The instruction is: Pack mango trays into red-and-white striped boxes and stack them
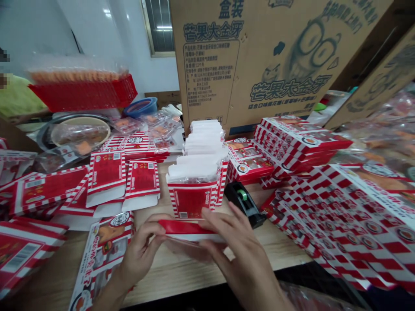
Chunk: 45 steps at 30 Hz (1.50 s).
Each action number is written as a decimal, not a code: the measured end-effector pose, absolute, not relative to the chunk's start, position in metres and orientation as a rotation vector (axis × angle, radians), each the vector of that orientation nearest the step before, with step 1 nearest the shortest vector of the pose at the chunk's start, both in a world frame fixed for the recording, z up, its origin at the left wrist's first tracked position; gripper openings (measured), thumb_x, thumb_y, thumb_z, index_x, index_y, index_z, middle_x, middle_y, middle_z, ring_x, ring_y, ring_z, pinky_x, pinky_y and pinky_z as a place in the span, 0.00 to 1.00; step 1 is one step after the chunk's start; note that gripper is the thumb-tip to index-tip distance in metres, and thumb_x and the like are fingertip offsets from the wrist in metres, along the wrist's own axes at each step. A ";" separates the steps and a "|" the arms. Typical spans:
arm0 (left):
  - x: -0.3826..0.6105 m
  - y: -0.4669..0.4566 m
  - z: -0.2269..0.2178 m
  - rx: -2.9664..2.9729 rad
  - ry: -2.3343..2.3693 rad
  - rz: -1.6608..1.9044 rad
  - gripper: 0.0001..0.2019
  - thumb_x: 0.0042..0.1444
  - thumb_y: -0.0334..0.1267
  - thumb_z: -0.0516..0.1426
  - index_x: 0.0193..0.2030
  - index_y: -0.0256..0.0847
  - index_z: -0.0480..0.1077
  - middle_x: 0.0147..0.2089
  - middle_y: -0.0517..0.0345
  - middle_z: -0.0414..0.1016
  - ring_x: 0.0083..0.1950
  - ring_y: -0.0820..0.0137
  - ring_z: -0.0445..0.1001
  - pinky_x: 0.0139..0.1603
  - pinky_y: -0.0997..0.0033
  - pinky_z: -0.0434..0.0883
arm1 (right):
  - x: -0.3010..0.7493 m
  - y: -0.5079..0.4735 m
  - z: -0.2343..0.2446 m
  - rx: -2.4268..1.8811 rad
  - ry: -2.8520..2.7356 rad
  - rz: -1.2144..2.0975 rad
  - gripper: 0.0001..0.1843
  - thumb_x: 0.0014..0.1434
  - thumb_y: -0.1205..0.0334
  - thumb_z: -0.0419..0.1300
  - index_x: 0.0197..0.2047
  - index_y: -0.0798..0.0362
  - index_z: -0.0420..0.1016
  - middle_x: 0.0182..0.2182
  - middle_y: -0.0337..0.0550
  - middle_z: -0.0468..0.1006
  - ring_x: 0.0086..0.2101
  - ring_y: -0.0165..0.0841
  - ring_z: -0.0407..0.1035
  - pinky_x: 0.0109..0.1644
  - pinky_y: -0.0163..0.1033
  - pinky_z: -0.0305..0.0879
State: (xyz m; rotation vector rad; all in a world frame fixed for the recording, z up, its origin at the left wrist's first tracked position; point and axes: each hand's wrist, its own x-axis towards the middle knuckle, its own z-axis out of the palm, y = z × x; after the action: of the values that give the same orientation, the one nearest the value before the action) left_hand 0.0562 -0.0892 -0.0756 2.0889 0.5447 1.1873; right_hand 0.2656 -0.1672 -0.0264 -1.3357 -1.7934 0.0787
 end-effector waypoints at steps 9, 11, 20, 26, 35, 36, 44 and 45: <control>0.078 -0.093 -0.064 2.281 0.519 1.270 0.08 0.61 0.29 0.53 0.45 0.43 0.67 0.52 0.55 0.62 0.52 0.77 0.69 0.52 0.79 0.68 | 0.273 -0.173 -0.029 -1.137 -1.266 0.834 0.21 0.59 0.66 0.61 0.54 0.39 0.67 0.35 0.36 0.83 0.39 0.29 0.77 0.45 0.32 0.73; 0.079 -0.092 -0.066 2.272 0.531 1.272 0.07 0.61 0.28 0.52 0.44 0.43 0.67 0.52 0.56 0.62 0.52 0.78 0.68 0.52 0.81 0.67 | 0.279 -0.173 -0.031 -1.105 -1.207 0.947 0.22 0.59 0.63 0.61 0.55 0.39 0.65 0.38 0.38 0.83 0.42 0.31 0.76 0.47 0.36 0.73; 0.077 -0.098 -0.064 2.297 0.530 1.257 0.10 0.61 0.25 0.51 0.43 0.43 0.65 0.54 0.57 0.61 0.54 0.78 0.67 0.53 0.79 0.68 | 0.284 -0.191 -0.063 -1.224 -1.451 0.692 0.24 0.64 0.65 0.54 0.61 0.37 0.60 0.52 0.41 0.76 0.62 0.34 0.55 0.66 0.51 0.49; 0.073 -0.103 -0.066 2.363 0.573 1.193 0.11 0.61 0.26 0.51 0.47 0.45 0.65 0.56 0.54 0.60 0.55 0.74 0.68 0.52 0.73 0.70 | 0.281 -0.184 -0.052 -1.244 -1.392 0.742 0.21 0.65 0.64 0.52 0.60 0.42 0.58 0.42 0.43 0.81 0.54 0.36 0.67 0.58 0.49 0.63; 0.086 -0.109 -0.062 2.338 0.766 1.356 0.05 0.61 0.30 0.53 0.38 0.43 0.69 0.49 0.55 0.67 0.47 0.72 0.73 0.42 0.74 0.73 | 0.283 -0.190 -0.066 -1.198 -1.743 0.278 0.36 0.61 0.68 0.56 0.67 0.40 0.46 0.51 0.42 0.76 0.63 0.42 0.52 0.64 0.68 0.35; 0.087 -0.111 -0.062 2.338 0.789 1.365 0.06 0.60 0.30 0.53 0.38 0.43 0.69 0.48 0.55 0.67 0.47 0.72 0.73 0.42 0.75 0.73 | 0.280 -0.193 -0.063 -1.211 -1.605 0.260 0.32 0.62 0.68 0.55 0.66 0.39 0.50 0.53 0.42 0.74 0.62 0.42 0.54 0.64 0.66 0.41; 0.096 -0.135 -0.067 2.356 0.927 1.415 0.10 0.59 0.26 0.52 0.44 0.41 0.69 0.48 0.54 0.66 0.49 0.73 0.72 0.43 0.79 0.72 | 0.237 -0.213 -0.036 -1.177 -1.014 0.679 0.12 0.61 0.64 0.57 0.44 0.39 0.77 0.23 0.36 0.76 0.19 0.27 0.69 0.22 0.31 0.69; 0.095 -0.137 -0.068 2.369 0.919 1.406 0.10 0.59 0.26 0.52 0.44 0.41 0.69 0.49 0.54 0.65 0.48 0.73 0.72 0.43 0.79 0.73 | 0.233 -0.213 -0.037 -1.177 -1.012 0.729 0.12 0.61 0.64 0.57 0.44 0.39 0.77 0.24 0.37 0.77 0.19 0.27 0.69 0.22 0.31 0.69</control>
State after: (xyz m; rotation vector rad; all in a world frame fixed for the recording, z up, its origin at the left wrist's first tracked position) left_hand 0.0952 -0.1366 -0.0680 2.3687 0.9187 1.4057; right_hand 0.2330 -0.2130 -0.0372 -1.1768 -1.0117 0.7290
